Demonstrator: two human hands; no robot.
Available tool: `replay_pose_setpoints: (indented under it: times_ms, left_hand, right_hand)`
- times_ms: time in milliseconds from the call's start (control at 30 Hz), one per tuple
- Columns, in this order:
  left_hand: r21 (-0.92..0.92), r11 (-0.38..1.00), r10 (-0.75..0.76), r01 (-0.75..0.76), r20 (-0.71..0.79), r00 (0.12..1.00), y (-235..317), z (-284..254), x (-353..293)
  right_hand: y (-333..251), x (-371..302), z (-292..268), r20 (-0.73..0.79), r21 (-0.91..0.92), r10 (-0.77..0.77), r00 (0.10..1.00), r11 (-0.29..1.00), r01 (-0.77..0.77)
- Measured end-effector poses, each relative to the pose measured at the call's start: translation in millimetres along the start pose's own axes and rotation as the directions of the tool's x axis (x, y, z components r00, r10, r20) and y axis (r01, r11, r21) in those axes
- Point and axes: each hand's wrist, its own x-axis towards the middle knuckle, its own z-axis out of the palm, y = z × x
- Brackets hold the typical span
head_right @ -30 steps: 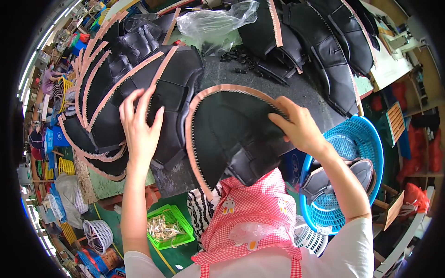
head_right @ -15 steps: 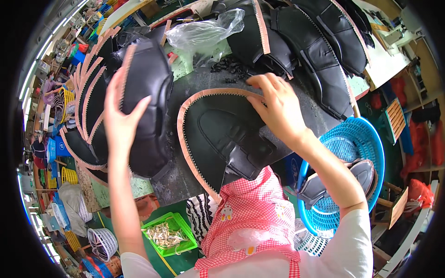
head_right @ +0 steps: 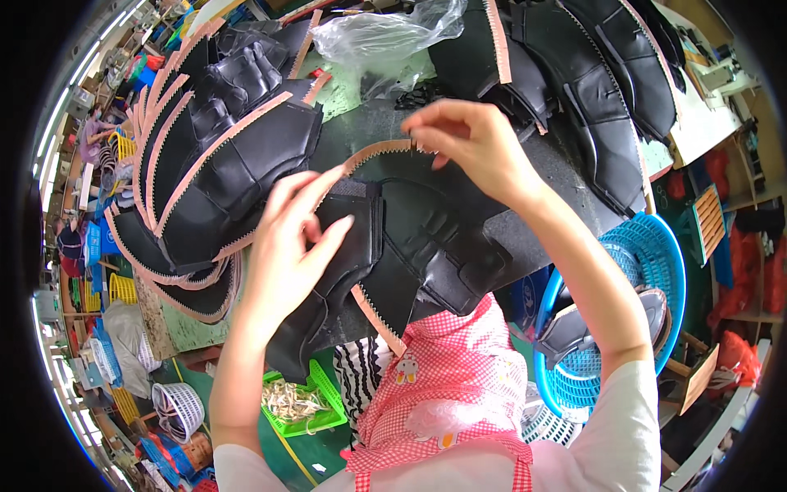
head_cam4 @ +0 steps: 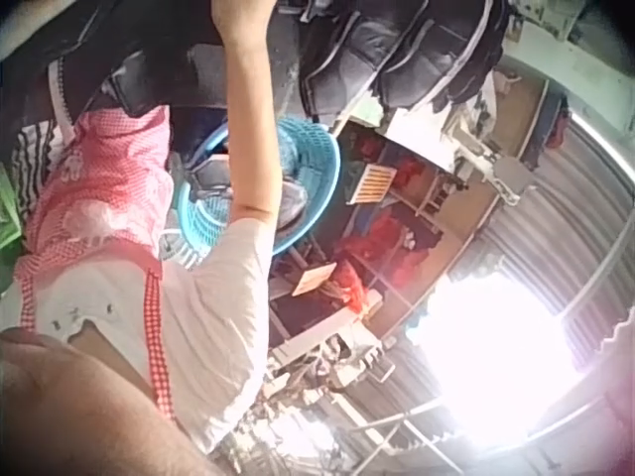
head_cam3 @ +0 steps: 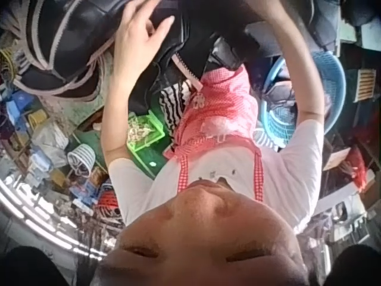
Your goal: Manually aligning and assembling leather shoe upper components at a factory workbench.
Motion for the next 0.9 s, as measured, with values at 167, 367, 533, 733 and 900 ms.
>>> replay_pose_setpoints:
  times_ms: [167,367,533,733,900]
  left_hand:
    - [0.206,0.976,0.075,-0.077,0.018,0.997,-13,31,28]
    - [-0.203,0.978,-0.045,0.046,0.009,0.999,-32,32,39]
    - [-0.392,0.907,-0.112,0.155,0.13,0.985,-36,28,39]
    - [-0.472,0.852,-0.159,0.226,0.178,0.971,-34,26,36]
    - [-0.453,0.859,-0.17,0.238,0.186,0.968,-32,27,38]
  right_hand:
    - [-1,-36,16,0.289,0.478,0.164,0.943,0.829,-0.29]
    - [1,-32,23,0.292,0.463,0.186,0.938,0.831,-0.309]
    - [2,-19,34,0.229,0.432,0.099,0.968,0.881,-0.192]
    - [-5,-7,41,0.223,0.273,0.007,0.975,0.96,-0.069]
    - [-22,-4,32,0.274,0.017,-0.005,0.962,1.0,0.001]
